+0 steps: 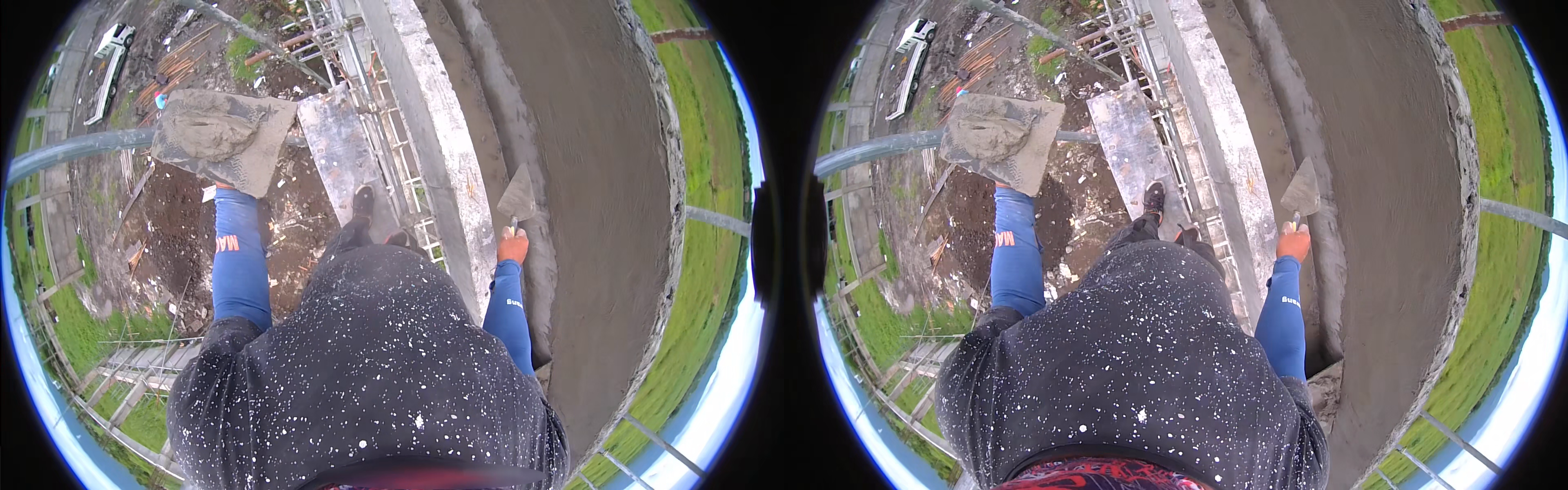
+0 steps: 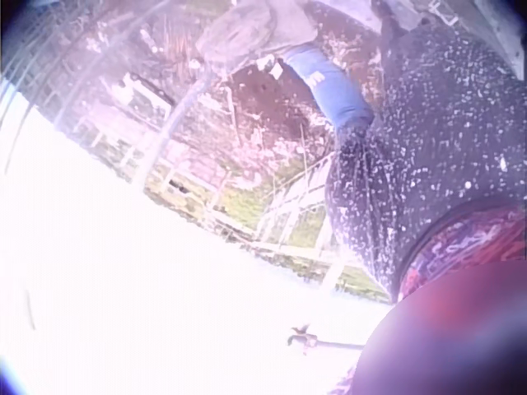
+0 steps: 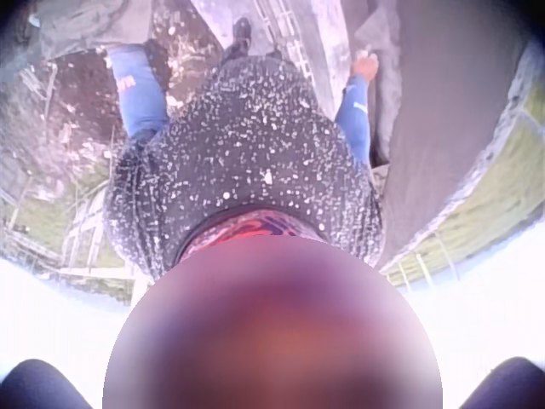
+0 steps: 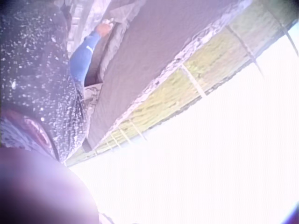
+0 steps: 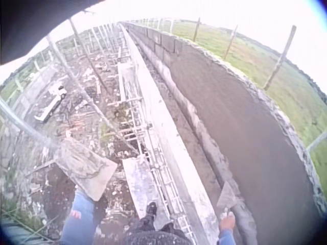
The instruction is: The person scoops wet cement with a trowel and applies it to a curved wall surface, then smooths it with a wooden float. The person repeats this cycle, progressively covering more of the wall area.
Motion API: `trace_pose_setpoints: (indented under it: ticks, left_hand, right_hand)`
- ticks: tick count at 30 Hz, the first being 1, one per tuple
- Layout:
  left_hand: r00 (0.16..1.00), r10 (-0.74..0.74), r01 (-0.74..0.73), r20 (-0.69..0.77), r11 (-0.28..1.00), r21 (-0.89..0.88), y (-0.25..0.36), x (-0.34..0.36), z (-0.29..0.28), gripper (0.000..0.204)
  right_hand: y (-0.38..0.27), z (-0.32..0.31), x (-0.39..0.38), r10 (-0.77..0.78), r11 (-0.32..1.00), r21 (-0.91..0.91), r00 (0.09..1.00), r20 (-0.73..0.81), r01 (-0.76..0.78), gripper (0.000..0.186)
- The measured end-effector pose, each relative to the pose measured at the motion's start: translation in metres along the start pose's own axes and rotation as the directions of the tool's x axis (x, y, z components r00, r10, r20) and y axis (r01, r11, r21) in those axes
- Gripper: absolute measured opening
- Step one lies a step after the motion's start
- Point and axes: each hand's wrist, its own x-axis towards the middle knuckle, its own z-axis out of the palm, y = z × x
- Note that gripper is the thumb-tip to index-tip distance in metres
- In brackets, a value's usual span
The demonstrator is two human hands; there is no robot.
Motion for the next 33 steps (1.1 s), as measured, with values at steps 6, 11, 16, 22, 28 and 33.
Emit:
trace_pose_setpoints:
  ticks: [6,11,16,22,28,33]
  left_hand:
    - [1.0,-0.025,0.026,-0.007,0.997,0.069,0.018,0.01,0.02,0.07]
    - [1.0,-0.013,0.012,0.005,0.99,0.142,0.041,0.005,0.04,0.07]
    - [1.0,0.019,-0.016,-0.02,0.987,0.16,0.053,0.002,0.046,0.069]
    - [0.998,-0.013,0.023,-0.067,0.989,0.145,0.033,0.027,0.042,0.068]
    - [0.986,-0.127,0.138,-0.109,0.986,0.095,-0.012,0.086,0.055,0.067]
    - [0.963,-0.243,0.253,-0.117,0.964,0.083,-0.05,0.143,0.082,0.067]
  right_hand:
    - [-0.036,0.016,0.032,0.064,0.997,0.043,0.998,0.01,-0.064,0.032]
    - [-0.037,0.055,0.085,0.104,0.994,0.017,0.978,0.181,-0.109,0.036]
    - [-0.021,0.108,0.128,0.001,0.989,0.137,0.946,0.326,-0.048,0.041]
    - [-0.013,0.127,0.132,0.012,0.997,0.064,0.907,0.421,-0.043,0.044]
    - [-0.181,0.113,0.188,-0.126,0.99,-0.023,0.932,0.341,0.142,0.052]
    - [-0.379,0.16,0.244,-0.333,0.915,0.319,0.908,0.254,0.247,0.054]
